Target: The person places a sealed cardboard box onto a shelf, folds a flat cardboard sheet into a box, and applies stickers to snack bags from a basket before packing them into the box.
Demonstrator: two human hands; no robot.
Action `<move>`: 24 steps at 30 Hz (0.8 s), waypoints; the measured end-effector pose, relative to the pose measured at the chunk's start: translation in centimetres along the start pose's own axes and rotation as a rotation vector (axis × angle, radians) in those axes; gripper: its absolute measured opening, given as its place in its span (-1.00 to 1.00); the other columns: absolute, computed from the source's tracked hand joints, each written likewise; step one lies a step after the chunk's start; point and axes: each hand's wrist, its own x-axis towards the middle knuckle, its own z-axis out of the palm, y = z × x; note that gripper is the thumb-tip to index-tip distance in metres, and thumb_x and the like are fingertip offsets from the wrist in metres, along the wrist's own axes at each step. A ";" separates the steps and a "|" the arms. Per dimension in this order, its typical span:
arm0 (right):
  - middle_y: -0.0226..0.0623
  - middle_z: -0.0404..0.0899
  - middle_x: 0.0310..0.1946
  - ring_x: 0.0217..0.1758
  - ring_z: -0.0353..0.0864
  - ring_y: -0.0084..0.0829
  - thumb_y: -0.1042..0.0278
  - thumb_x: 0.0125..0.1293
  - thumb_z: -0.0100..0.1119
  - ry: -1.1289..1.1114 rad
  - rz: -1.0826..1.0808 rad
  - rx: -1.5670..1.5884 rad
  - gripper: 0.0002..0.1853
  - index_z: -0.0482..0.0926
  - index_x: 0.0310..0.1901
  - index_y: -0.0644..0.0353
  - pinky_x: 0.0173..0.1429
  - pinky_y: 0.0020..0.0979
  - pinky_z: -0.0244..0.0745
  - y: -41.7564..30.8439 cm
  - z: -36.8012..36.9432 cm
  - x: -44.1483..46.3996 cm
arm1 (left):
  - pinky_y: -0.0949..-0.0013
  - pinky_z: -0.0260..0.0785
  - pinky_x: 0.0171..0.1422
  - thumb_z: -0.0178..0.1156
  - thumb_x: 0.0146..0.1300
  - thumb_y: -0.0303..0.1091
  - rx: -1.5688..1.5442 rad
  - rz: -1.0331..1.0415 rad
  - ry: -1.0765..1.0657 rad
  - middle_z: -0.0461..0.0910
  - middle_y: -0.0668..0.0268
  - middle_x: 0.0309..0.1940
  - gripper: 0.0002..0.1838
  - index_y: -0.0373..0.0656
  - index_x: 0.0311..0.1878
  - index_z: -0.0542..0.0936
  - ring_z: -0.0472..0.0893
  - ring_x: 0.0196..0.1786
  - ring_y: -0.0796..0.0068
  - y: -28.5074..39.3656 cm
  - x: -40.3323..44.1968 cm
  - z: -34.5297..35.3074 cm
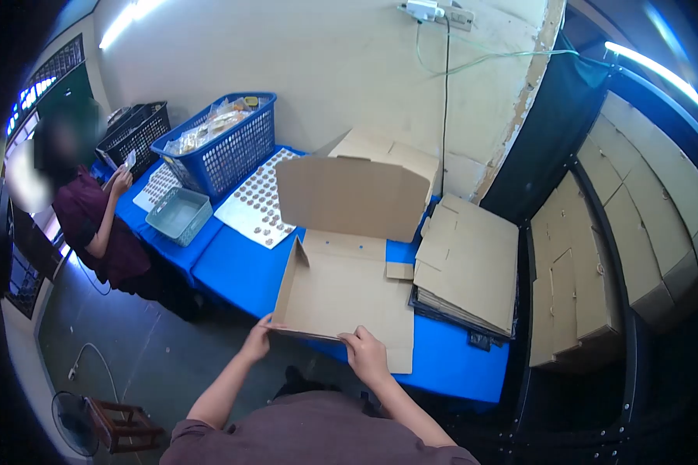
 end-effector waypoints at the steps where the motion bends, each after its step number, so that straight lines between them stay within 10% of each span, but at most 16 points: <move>1: -0.25 0.41 -0.49 -0.44 0.54 -0.21 0.47 0.17 0.21 0.017 -0.013 -0.019 -0.88 0.65 -0.25 0.10 -0.37 -0.24 0.46 0.3 0.2 0.2 | 0.23 0.23 0.40 0.03 0.01 -0.80 -0.030 -0.053 0.101 0.39 0.03 0.25 -0.52 -0.07 -0.07 0.65 0.38 0.32 0.06 1.1 -0.2 1.1; 6: -0.23 0.43 -0.45 -0.37 0.55 -0.20 0.49 0.17 0.19 -0.154 -0.029 -0.014 -0.85 0.64 -0.21 0.13 -0.29 -0.27 0.48 0.0 -0.6 -0.9 | -0.10 -0.10 0.51 0.33 -0.10 -0.58 0.179 -0.108 0.176 0.40 0.16 0.28 -0.70 0.02 -0.27 0.72 0.34 0.35 0.08 0.0 0.7 1.0; 11: -0.11 0.52 -0.29 -0.24 0.54 -0.22 0.40 0.30 0.12 0.234 -0.037 -0.115 -0.68 0.50 0.08 0.22 -0.08 -0.35 0.46 6.5 0.3 -7.1 | -0.19 -0.26 0.53 0.24 0.01 -0.30 0.346 0.103 0.169 0.37 0.19 0.32 -0.80 0.19 -0.26 0.73 0.29 0.38 0.07 -1.4 2.5 -2.2; 13: -0.06 0.53 -0.23 -0.18 0.53 -0.26 0.31 0.34 0.12 0.514 0.631 0.058 -0.39 0.15 0.37 0.18 -0.04 -0.30 0.45 8.6 2.1 -8.9 | -0.20 -0.23 0.52 0.23 0.01 -0.24 0.474 0.116 0.167 0.36 0.22 0.32 -0.81 0.20 -0.28 0.73 0.27 0.39 0.07 -3.0 3.3 -3.6; 14: -0.06 0.53 -0.23 -0.18 0.53 -0.26 0.31 0.34 0.12 0.520 0.628 0.052 -0.39 0.15 0.37 0.18 -0.04 -0.30 0.45 9.9 3.4 -10.1 | -0.20 -0.23 0.52 0.23 0.01 -0.24 0.468 0.122 0.169 0.36 0.22 0.32 -0.81 0.20 -0.28 0.73 0.27 0.39 0.07 -3.4 3.7 -4.1; 16: -0.01 0.51 -0.20 -0.12 0.53 -0.27 0.26 0.32 0.15 0.141 0.928 0.119 -0.16 -0.18 0.46 0.16 0.02 -0.29 0.45 12.4 6.9 -12.6 | -0.20 -0.23 0.52 0.27 -0.04 -0.29 0.471 0.148 0.107 0.36 0.25 0.32 -0.80 0.20 -0.30 0.73 0.27 0.39 0.09 -3.7 4.6 -5.5; 20: -0.09 0.52 -0.34 -0.27 0.62 -0.31 0.29 0.30 0.16 0.284 0.460 -0.240 -0.14 -0.21 0.46 0.12 -0.17 -0.37 0.53 12.6 13.3 -13.0 | -0.16 -0.17 0.52 0.25 -0.02 -0.25 0.421 0.215 -0.077 0.37 0.30 0.31 -0.79 0.22 -0.27 0.72 0.29 0.37 0.17 -5.2 5.8 -7.1; 22: -0.19 0.49 -0.48 -0.49 0.59 -0.36 0.38 0.30 0.13 0.537 1.175 0.689 -0.24 -0.09 0.41 0.18 -0.41 -0.35 0.53 8.9 11.9 -10.4 | -0.15 -0.11 0.50 0.27 -0.05 -0.37 0.426 0.250 -0.124 0.35 0.30 0.33 -0.71 0.16 -0.19 0.69 0.29 0.39 0.15 -5.9 6.3 -8.2; 24: -0.32 0.33 -0.67 -0.64 0.44 -0.39 0.43 0.33 -0.07 0.842 1.191 0.968 -0.61 0.24 0.16 0.32 -0.52 -0.39 0.43 8.4 11.3 -8.0 | -0.10 -0.05 0.49 0.25 -0.03 -0.41 0.325 0.293 -0.224 0.31 0.32 0.37 -0.68 0.12 -0.14 0.66 0.33 0.37 0.15 -7.8 7.1 -8.7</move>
